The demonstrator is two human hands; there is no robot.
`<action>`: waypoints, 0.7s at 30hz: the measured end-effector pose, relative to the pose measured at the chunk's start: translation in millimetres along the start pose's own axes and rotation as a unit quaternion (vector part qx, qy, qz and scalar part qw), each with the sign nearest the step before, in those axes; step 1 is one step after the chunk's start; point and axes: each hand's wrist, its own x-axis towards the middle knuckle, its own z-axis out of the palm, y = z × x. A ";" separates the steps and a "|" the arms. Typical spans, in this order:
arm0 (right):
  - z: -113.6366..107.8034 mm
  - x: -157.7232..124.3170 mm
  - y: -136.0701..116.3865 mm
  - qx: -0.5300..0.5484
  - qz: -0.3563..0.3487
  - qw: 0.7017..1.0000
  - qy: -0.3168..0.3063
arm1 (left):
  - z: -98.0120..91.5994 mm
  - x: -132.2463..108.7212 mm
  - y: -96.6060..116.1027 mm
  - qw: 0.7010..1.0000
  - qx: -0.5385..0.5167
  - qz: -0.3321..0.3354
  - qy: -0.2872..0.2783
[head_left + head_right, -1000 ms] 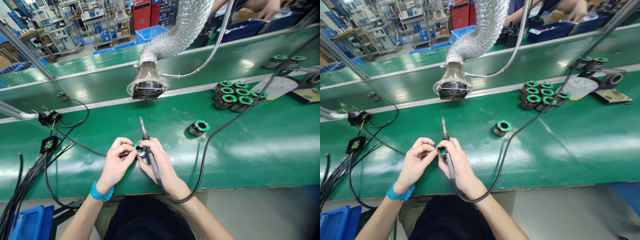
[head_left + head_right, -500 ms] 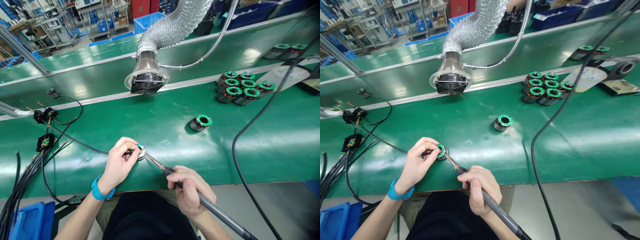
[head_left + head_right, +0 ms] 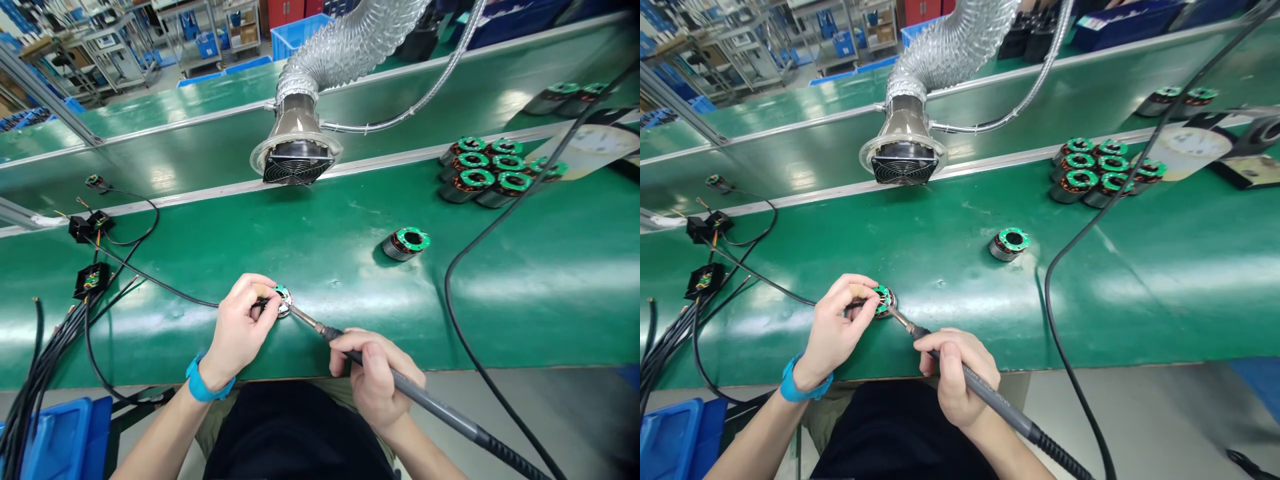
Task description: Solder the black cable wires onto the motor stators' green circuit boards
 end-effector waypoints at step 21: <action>-0.6 -0.9 0.0 0.034 0.017 0.999 0.036 | -0.1 1.4 2.7 0.998 0.055 0.042 0.004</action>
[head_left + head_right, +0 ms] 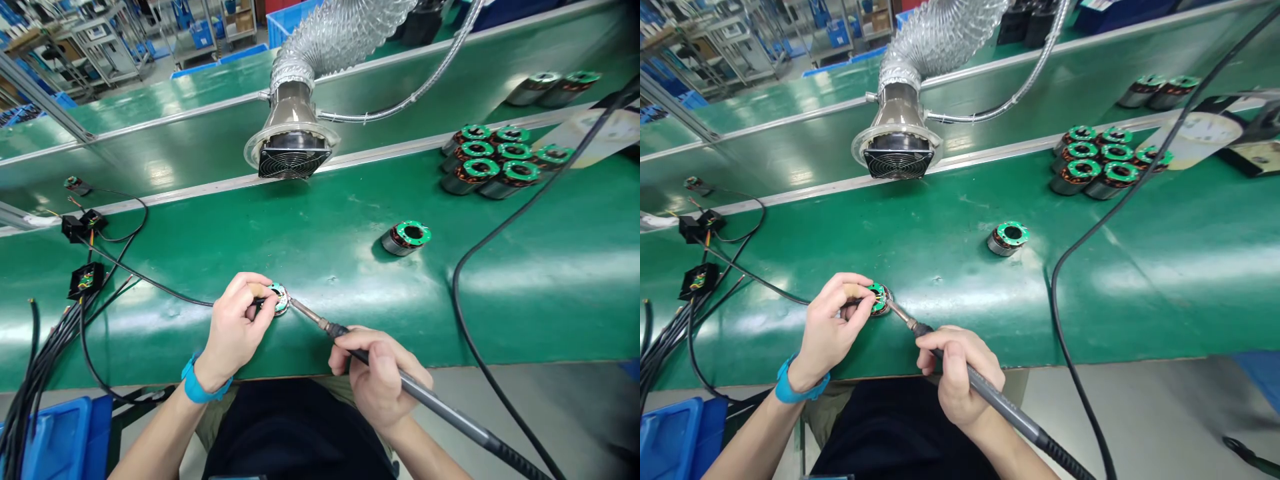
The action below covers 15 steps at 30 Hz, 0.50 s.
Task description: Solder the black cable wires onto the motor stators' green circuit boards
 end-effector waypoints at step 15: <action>0.3 9.3 -1.7 0.036 0.107 0.994 -0.012 | -1.1 4.7 4.4 1.000 -0.014 -0.018 -0.004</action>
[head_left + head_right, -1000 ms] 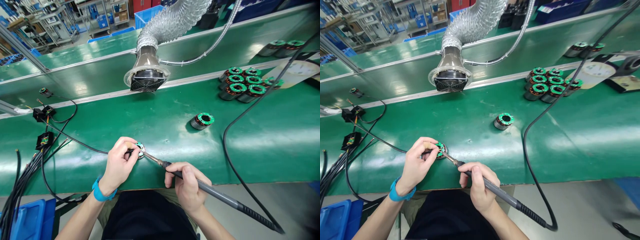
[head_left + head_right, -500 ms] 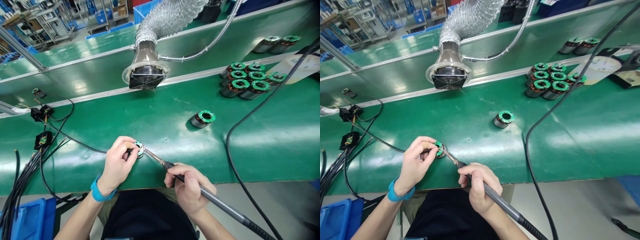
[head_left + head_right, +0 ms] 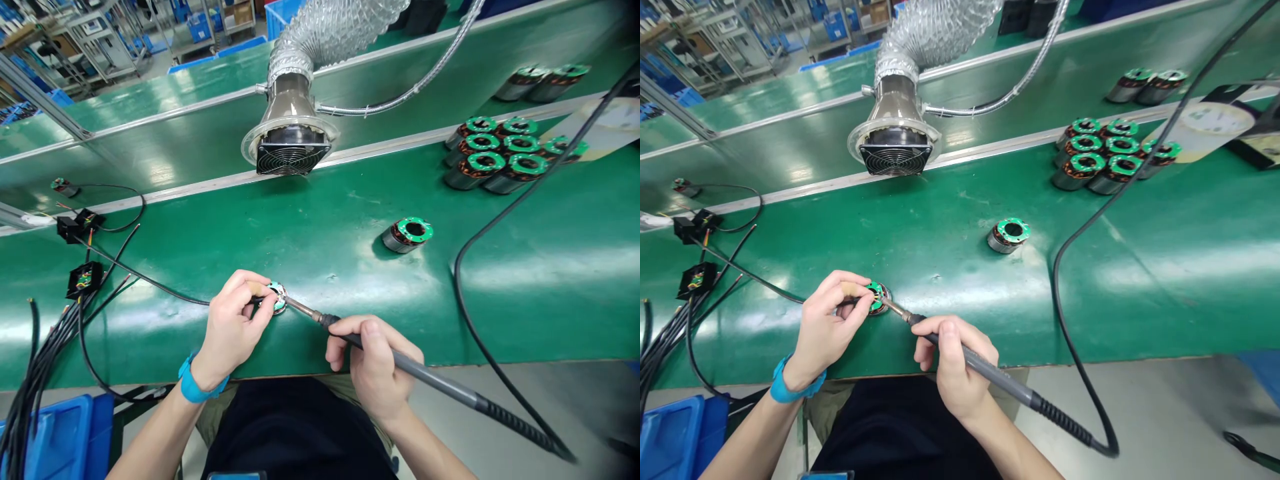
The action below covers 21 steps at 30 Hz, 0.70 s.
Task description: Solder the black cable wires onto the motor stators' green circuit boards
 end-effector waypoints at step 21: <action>1.6 18.0 -10.2 0.066 0.025 0.996 0.052 | 0.9 3.8 11.9 0.996 -0.022 -0.083 0.001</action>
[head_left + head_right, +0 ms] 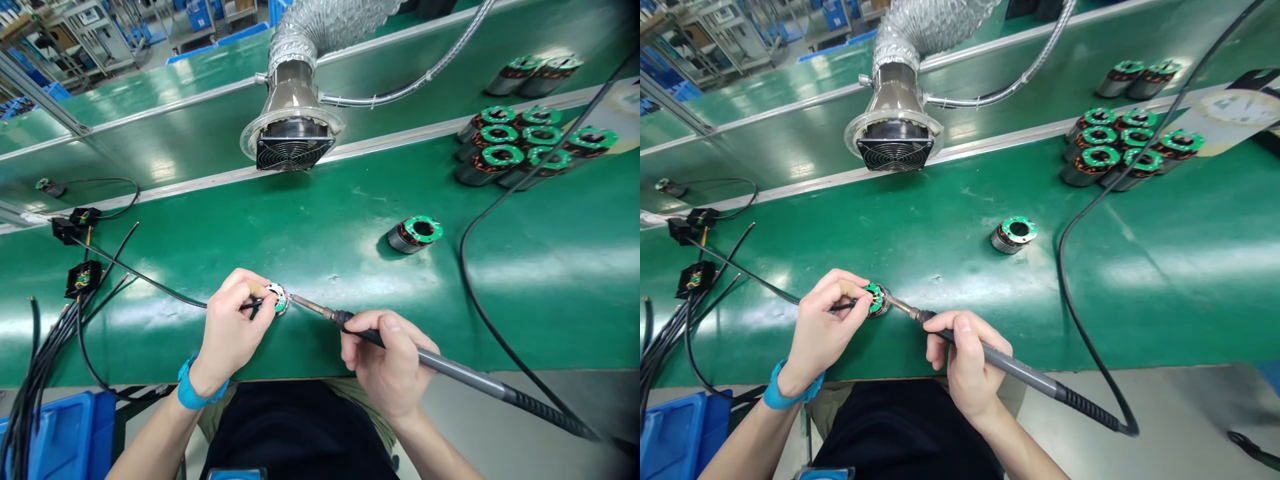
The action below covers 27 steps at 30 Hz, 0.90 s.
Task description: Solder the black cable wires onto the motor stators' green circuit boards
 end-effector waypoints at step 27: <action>-6.5 -2.4 3.4 -0.079 -0.033 0.991 -0.105 | 2.0 7.2 7.0 0.998 0.014 -0.053 0.013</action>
